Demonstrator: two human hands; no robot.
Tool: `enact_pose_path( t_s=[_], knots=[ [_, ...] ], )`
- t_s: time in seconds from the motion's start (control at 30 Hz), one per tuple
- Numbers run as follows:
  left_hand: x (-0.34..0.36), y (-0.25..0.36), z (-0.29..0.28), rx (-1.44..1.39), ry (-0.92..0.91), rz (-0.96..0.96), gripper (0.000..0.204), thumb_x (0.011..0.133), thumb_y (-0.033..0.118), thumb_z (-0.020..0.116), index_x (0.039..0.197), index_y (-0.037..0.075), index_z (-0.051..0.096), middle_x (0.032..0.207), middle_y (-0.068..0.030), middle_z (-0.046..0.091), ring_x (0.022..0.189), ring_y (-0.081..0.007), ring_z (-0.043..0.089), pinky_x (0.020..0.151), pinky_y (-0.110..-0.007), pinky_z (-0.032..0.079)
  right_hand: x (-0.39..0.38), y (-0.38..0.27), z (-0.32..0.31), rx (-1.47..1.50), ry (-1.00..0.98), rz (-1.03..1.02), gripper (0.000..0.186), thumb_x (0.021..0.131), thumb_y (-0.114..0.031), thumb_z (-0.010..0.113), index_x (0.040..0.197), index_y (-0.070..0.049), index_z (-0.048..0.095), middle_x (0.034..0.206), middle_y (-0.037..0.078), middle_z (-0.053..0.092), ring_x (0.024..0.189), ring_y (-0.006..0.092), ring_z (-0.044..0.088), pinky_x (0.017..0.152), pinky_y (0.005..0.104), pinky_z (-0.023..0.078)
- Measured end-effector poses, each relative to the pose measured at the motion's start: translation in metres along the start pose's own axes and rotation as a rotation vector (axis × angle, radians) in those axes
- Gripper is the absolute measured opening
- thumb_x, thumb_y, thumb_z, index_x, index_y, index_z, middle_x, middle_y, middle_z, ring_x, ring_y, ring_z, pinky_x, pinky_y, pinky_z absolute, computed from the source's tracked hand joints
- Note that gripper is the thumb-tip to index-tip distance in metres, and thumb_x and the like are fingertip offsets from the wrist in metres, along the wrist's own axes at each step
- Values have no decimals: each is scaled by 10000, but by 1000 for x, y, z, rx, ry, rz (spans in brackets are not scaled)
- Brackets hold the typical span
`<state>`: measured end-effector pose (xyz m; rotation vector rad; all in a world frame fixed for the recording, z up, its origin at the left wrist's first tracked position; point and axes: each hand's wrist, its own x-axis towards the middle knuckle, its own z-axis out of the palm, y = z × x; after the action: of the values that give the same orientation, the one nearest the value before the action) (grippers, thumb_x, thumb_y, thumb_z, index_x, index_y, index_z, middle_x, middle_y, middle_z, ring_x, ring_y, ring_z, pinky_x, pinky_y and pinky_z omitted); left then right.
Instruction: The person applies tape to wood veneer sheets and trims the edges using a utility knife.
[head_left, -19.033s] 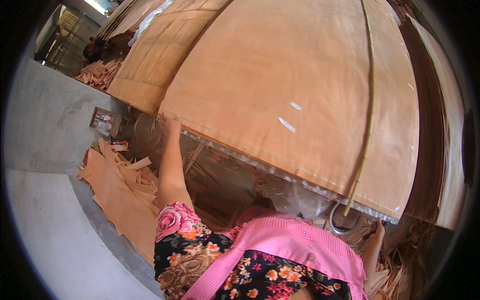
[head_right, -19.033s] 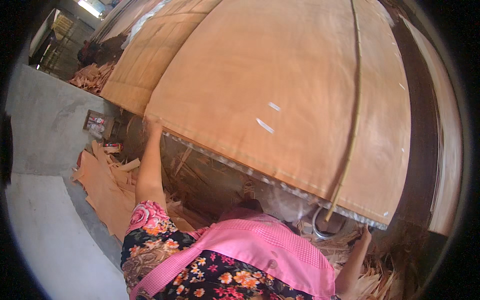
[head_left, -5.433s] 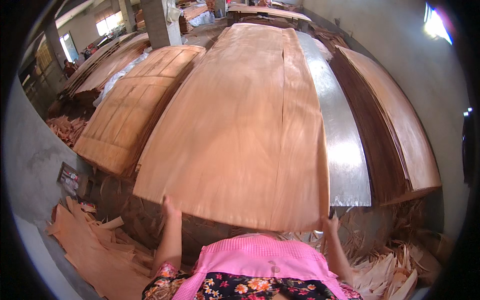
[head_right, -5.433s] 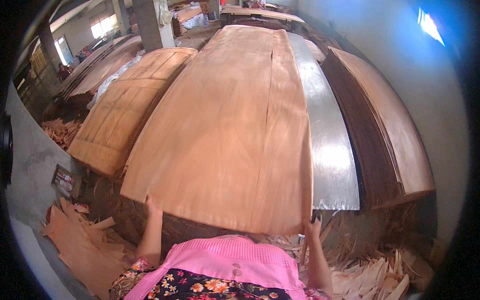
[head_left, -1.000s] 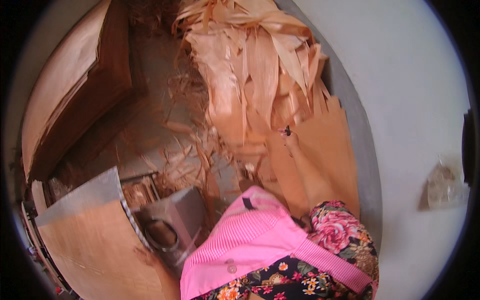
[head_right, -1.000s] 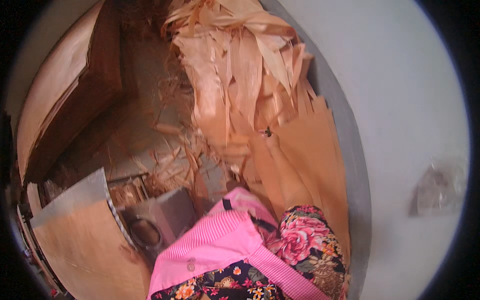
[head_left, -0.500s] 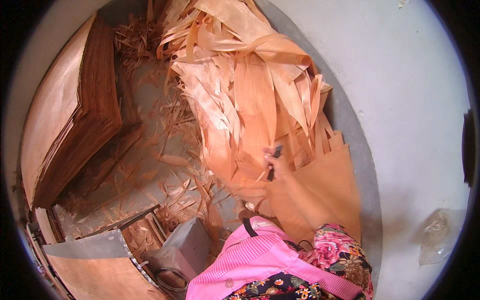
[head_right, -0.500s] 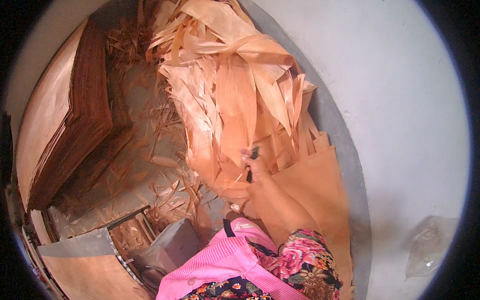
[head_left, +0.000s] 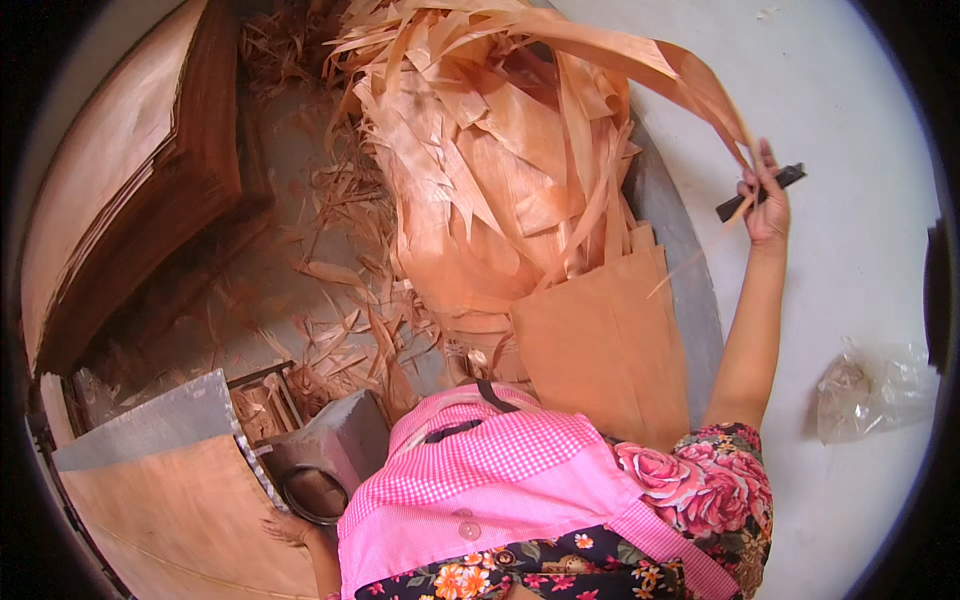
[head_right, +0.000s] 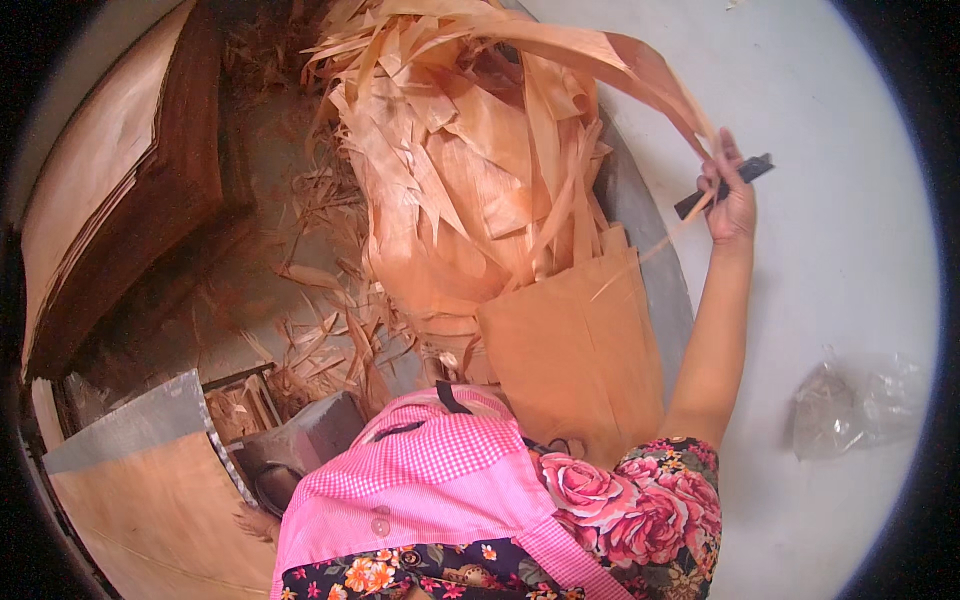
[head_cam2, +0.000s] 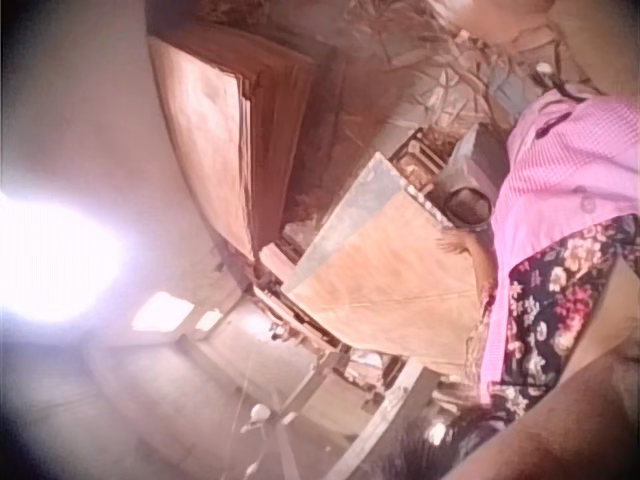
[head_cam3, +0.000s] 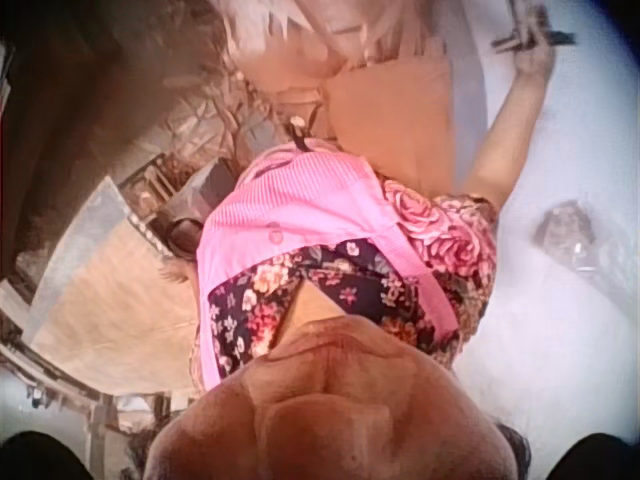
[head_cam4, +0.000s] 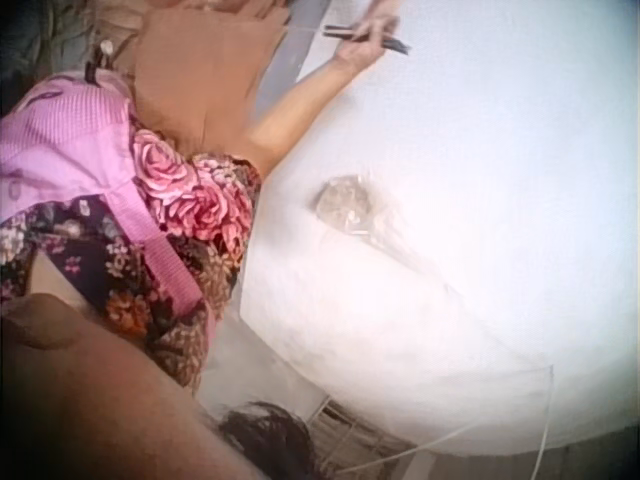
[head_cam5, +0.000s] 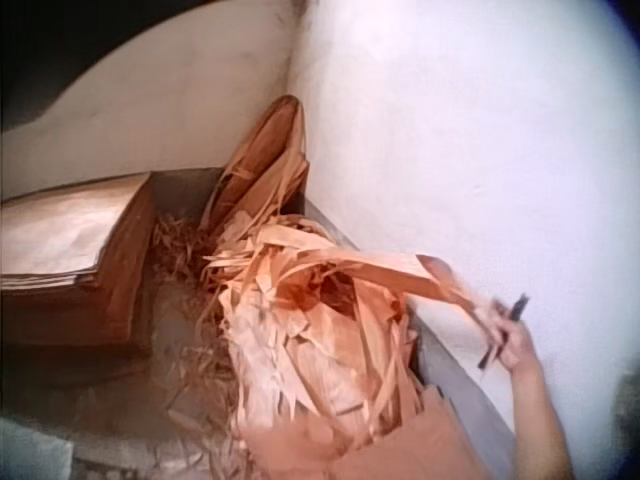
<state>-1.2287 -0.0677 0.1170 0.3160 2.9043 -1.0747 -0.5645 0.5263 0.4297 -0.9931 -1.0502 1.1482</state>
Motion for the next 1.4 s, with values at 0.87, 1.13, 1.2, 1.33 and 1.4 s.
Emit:
enact_pose_path(
  t_s=[0.87, 1.13, 1.2, 1.33, 1.4],
  knots=[
    [-23, 5, -13, -772, 141, -192, 692, 805, 625, 304, 1344, 197, 237, 1420, -52, 149, 1302, -300, 112, 979, -578, 101, -231, 314, -145, -816, 183, 566, 209, 817, -89, 452, 984, -62, 574, 741, 35, 567, 546, 122, 501, 442, 270, 437],
    [-15, 7, -1, -839, 158, -225, 680, 815, 603, 320, 1340, 175, 250, 1412, -64, 171, 1298, -300, 117, 976, -574, 102, -327, 367, -8, -923, -355, 837, 216, 788, -59, 492, 993, -28, 553, 638, 37, 551, 459, 96, 472, 359, 249, 384],
    [-12, 5, 1, -731, 90, -177, 657, 828, 578, 326, 1338, 170, 254, 1409, -68, 180, 1294, -297, 135, 983, -557, 119, -328, 395, 27, -1050, -398, 937, 227, 787, -66, 502, 1007, -43, 551, 661, 66, 565, 481, 105, 503, 367, 255, 395],
    [-9, 4, 5, -704, 124, -236, 615, 851, 533, 331, 1333, 157, 263, 1400, -72, 200, 1284, -287, 173, 995, -512, 156, -336, 451, 59, -1065, -396, 907, 249, 789, -126, 518, 1022, -45, 552, 723, 108, 597, 626, 157, 580, 475, 301, 452],
    [-8, 5, 8, -661, 156, -224, 586, 862, 510, 331, 1319, 147, 288, 1382, -75, 241, 1270, -273, 210, 995, -485, 181, -336, 470, 61, -1510, -616, 508, 242, 797, -147, 509, 1006, -37, 562, 757, 136, 610, 721, 201, 604, 548, 332, 477]
  ],
)
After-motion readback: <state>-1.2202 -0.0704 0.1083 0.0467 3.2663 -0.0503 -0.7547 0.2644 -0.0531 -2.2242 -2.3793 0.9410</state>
